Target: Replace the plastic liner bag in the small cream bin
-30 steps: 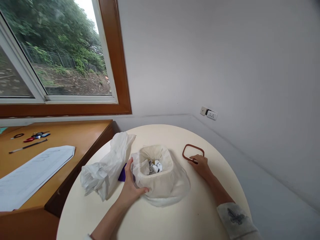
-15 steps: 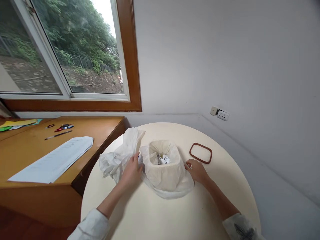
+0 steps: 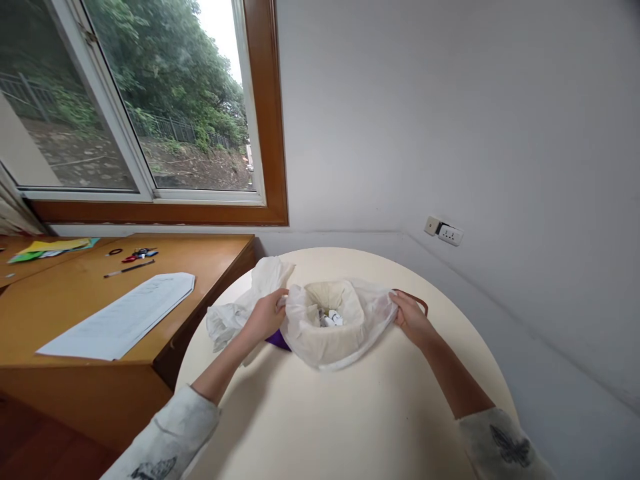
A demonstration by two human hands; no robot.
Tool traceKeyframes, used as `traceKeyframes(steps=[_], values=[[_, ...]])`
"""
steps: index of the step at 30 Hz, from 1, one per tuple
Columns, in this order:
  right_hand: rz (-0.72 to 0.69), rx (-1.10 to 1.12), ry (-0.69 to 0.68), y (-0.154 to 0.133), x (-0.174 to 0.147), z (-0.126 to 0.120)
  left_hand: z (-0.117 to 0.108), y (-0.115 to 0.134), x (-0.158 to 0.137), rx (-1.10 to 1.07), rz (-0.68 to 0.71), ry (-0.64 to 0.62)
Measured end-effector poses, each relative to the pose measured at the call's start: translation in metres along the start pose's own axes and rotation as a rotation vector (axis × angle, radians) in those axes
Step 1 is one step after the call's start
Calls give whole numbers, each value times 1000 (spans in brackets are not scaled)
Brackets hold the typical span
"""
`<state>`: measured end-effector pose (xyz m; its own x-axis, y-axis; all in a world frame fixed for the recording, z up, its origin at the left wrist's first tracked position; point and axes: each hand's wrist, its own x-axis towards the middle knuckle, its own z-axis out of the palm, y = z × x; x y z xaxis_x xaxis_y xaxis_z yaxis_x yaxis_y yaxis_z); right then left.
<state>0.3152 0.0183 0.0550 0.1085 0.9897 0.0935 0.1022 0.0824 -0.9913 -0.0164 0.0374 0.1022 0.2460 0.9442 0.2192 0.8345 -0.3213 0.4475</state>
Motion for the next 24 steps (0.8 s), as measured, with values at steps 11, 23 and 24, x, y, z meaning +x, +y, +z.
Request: traceKeyframes(steps=[11,23,24], values=[[-71,430,-42,-68,-2,-8,-56,17,4,-486,16,196],[-151,305,-32,-57,-21,-34,-75,4,-26,-557,-17,152],[-154,278,-29,-55,-23,-36,-75,1,-29,-557,-15,147]])
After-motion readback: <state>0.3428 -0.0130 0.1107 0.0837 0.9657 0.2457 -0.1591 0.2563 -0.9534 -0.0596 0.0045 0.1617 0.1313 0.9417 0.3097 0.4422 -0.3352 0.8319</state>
